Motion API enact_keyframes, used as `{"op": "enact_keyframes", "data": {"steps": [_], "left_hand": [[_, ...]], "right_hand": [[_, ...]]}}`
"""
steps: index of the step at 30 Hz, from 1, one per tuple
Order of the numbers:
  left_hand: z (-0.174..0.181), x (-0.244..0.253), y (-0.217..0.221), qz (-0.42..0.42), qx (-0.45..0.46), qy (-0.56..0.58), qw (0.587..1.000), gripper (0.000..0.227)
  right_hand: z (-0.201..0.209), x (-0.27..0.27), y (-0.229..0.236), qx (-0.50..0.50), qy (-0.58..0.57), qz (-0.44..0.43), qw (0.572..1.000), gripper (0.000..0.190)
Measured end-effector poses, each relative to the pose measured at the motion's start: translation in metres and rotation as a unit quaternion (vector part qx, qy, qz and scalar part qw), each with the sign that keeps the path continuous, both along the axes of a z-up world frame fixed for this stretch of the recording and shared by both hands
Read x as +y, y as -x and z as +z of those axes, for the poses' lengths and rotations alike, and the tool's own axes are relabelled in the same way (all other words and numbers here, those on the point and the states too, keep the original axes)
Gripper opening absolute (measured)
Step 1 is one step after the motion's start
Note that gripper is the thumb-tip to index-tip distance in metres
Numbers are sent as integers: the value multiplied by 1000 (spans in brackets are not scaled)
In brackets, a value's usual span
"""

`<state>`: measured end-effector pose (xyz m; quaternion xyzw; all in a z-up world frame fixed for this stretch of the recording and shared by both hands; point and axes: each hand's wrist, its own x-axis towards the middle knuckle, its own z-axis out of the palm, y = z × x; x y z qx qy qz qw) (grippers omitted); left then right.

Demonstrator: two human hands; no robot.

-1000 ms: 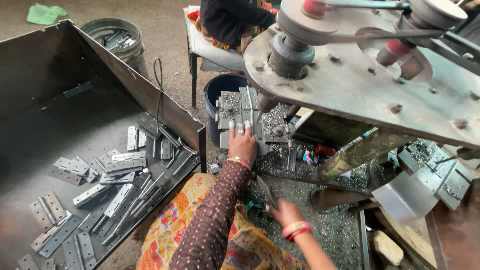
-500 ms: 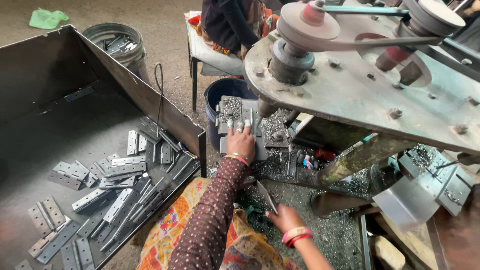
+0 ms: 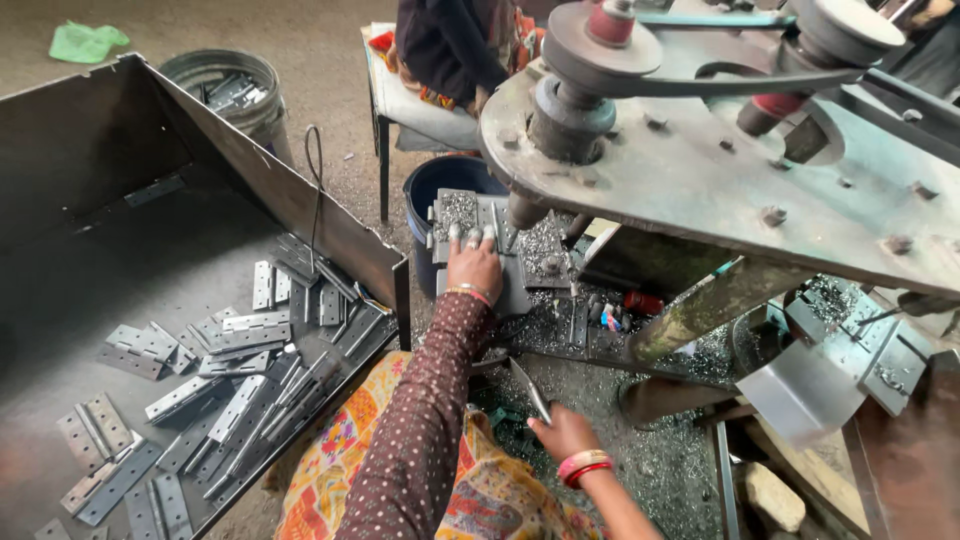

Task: The person sits at a metalworking station and repeatedly picks up small metal plates from a bin, places them under a press, and operates the machine to process them. The person then returns the processed plates to the bin and repeats the cycle.

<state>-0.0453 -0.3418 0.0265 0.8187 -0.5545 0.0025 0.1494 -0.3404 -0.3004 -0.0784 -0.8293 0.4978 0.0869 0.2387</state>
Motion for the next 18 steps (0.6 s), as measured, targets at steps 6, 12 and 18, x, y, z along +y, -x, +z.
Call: {"op": "enact_keyframes", "data": {"steps": [6, 12, 18], "left_hand": [[7, 73, 79, -16, -156, -93, 983, 39], [-14, 111, 91, -58, -90, 226, 968, 18], [0, 80, 68, -54, -23, 372, 926, 11]], "right_hand": [[83, 7, -16, -199, 183, -32, 962, 33], [96, 18, -16, -276, 264, 1, 924, 27], [89, 16, -19, -272, 210, -43, 938, 27]]}}
